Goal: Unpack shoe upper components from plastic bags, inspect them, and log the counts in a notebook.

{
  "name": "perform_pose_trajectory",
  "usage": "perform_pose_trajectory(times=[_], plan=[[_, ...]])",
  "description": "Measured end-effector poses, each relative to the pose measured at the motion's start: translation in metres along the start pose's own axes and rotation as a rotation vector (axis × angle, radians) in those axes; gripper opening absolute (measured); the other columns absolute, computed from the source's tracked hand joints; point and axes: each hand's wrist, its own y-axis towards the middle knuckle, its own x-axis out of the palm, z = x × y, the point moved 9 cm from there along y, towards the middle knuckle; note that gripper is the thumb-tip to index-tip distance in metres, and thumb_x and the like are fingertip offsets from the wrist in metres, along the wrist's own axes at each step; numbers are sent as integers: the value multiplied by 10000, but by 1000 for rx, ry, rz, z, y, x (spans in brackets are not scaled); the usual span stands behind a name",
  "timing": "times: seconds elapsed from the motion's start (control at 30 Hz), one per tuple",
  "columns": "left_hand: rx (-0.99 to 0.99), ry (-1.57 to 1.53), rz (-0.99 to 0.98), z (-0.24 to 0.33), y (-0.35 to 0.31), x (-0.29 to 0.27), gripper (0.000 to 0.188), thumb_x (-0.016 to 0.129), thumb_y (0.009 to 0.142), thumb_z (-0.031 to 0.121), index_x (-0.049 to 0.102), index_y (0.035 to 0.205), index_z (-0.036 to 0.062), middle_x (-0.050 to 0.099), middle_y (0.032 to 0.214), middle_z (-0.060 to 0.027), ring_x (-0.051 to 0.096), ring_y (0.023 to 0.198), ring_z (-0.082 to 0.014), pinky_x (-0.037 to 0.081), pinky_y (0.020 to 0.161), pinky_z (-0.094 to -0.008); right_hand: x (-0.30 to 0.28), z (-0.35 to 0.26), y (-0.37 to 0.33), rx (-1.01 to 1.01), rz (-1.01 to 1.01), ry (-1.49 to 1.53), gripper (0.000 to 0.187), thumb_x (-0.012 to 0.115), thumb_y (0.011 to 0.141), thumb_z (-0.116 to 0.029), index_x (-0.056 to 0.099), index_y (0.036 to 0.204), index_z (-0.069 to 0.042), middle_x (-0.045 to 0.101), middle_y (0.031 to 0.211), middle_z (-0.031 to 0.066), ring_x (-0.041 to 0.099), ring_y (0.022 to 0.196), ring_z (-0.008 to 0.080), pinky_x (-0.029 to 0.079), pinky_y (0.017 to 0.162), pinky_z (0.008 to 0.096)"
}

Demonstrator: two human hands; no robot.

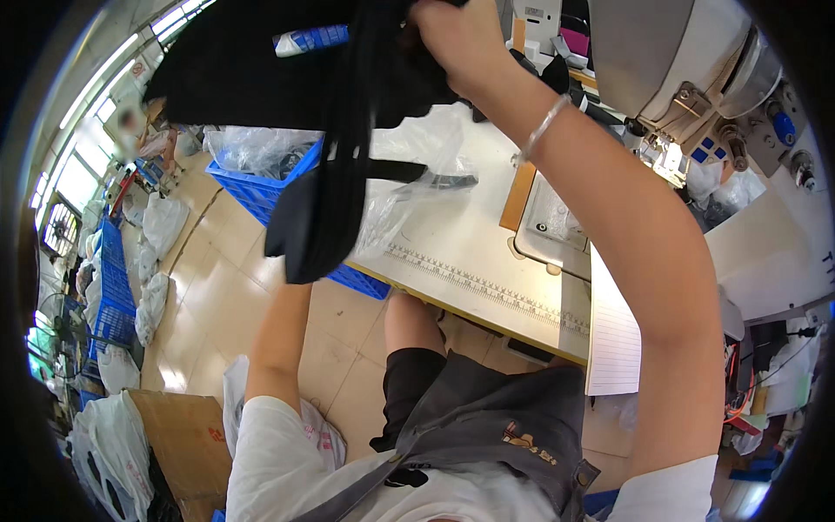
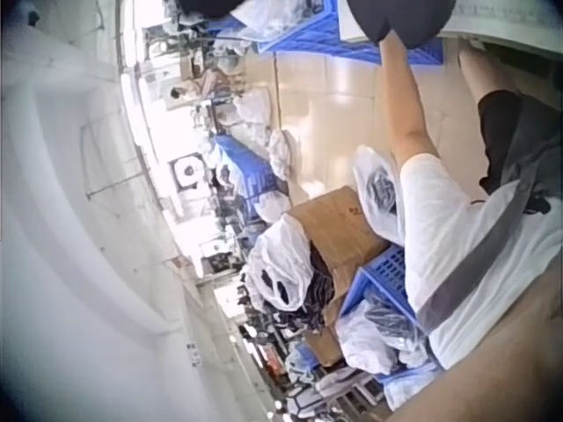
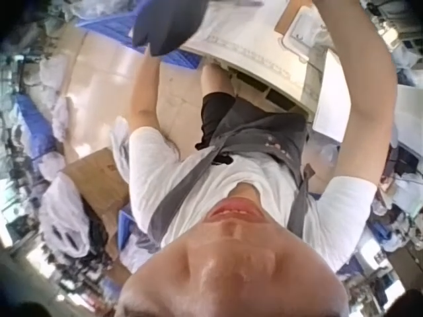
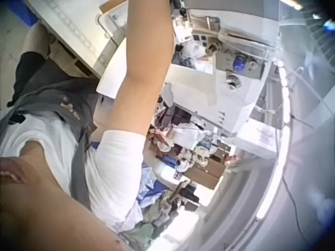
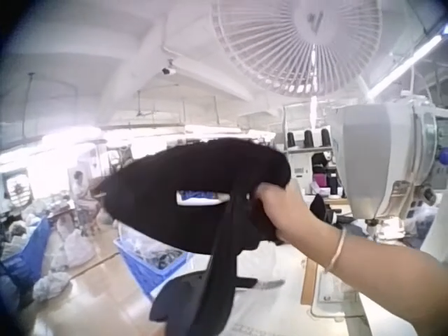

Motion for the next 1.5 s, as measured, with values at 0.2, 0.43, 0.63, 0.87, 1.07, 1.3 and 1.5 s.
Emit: perform_pose_trajectory(times=[0.2, 0.43, 0.63, 0.87, 1.07, 1.3, 1.5], plan=[[153, -291, 56, 28, -1, 13, 410, 351, 930, 255, 513, 1175, -30, 547, 1163, -176, 506, 1099, -272, 360, 945, -321, 28, -11, 42, -25, 132, -5, 129, 487, 705, -74, 554, 658, 26, 533, 588, 129, 532, 501, 228, 395, 447, 342], [410, 426, 131, 130, -98, 40, 299, 496, 827, 101, 547, 1097, -18, 570, 1120, -139, 509, 1078, -238, 372, 924, -349, 38, -4, 54, -36, -95, -825, 169, 465, 750, -10, 600, 835, 45, 594, 743, 224, 612, 709, 329, 489, 626, 373], [490, 778, -684, 53, -158, 154, 349, 523, 858, 217, 535, 1137, 7, 557, 1146, -139, 518, 1076, -249, 386, 916, -356, -19, 55, -32, 421, 152, -7, 112, 508, 679, -13, 543, 731, 79, 552, 684, 186, 569, 571, 290, 526, 528, 407], [-133, -232, -719, 25, -165, 134, 540, 394, 930, 390, 424, 1240, -50, 500, 1225, -178, 532, 1081, -266, 401, 929, -356, -105, 92, -140, 815, -29, -90, 144, 529, 684, 4, 557, 822, 32, 583, 774, 163, 610, 628, 255, 535, 642, 333], [-430, -896, -737, 39, -189, 123, 542, 303, 943, 406, 345, 1313, 13, 440, 1285, -200, 436, 1197, -310, 374, 993, -428, -47, 25, -193, -53, -1039, -1051, 838, 636, 600, -36, 325, 1372, -139, 604, 902, 136, 589, 827, 298, 440, 739, 402], [-588, -1044, -128, 5, -196, 109, 510, 331, 936, 362, 353, 1311, 17, 427, 1306, -158, 432, 1195, -286, 379, 986, -413, -47, 60, -251, -178, -1195, -1458, 946, 666, 566, -42, 247, 1405, -167, 504, 773, 93, 510, 724, 259, 406, 720, 340], [-419, -872, -100, 9, -196, 106, 477, 394, 915, 298, 374, 1295, 11, 452, 1283, -145, 449, 1173, -266, 384, 974, -389, -52, 63, -264, 240, -1137, -1193, 1060, 772, 529, -440, 259, 1381, -72, 212, 1395, 238, 213, 1312, 370, 231, 1002, 568]])
